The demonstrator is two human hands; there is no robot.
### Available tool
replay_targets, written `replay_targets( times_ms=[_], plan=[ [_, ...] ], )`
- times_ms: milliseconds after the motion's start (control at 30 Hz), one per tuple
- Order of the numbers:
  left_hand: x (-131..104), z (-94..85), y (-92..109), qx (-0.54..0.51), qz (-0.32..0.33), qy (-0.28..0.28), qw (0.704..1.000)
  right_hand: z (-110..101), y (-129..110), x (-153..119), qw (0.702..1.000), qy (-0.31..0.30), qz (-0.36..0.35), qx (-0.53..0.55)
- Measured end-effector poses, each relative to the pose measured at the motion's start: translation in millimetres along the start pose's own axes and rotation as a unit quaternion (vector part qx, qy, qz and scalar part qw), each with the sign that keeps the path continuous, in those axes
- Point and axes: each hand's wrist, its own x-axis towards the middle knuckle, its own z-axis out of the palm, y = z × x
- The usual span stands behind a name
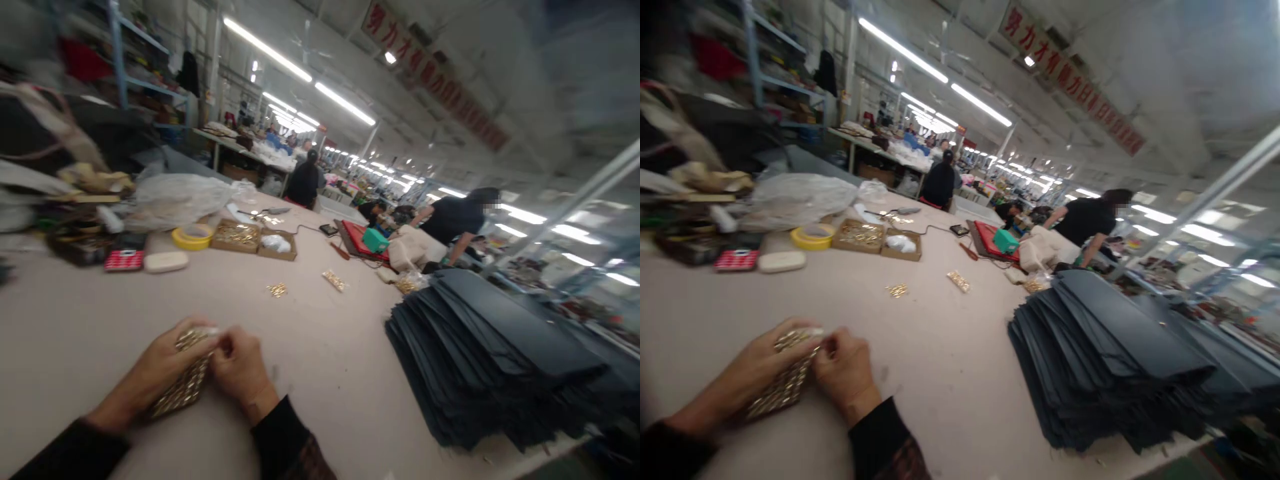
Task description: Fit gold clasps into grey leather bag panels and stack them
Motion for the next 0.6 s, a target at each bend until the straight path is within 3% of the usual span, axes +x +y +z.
replay_targets(
  times_ms=[67, 333, 600],
  plan=[
    [-2.6, -4.1, -2.6, -0.030, 0.012, -0.026, 0.999, -1.2, 0.4, -0.5, 0.999, 0.002, -0.016, 0.040],
    [-2.9, -2.0, -10.3, -0.062, -0.008, -0.007, 0.998, 2.5, 0.8, 1.1, 0.998, 0.013, -0.009, 0.059],
    [9.1, -6.7, -27.8, 0.004, 0.050, 0.026, 0.998, -2.0, 18.3, 12.3, 0.952, -0.046, 0.136, 0.269]
  ],
)
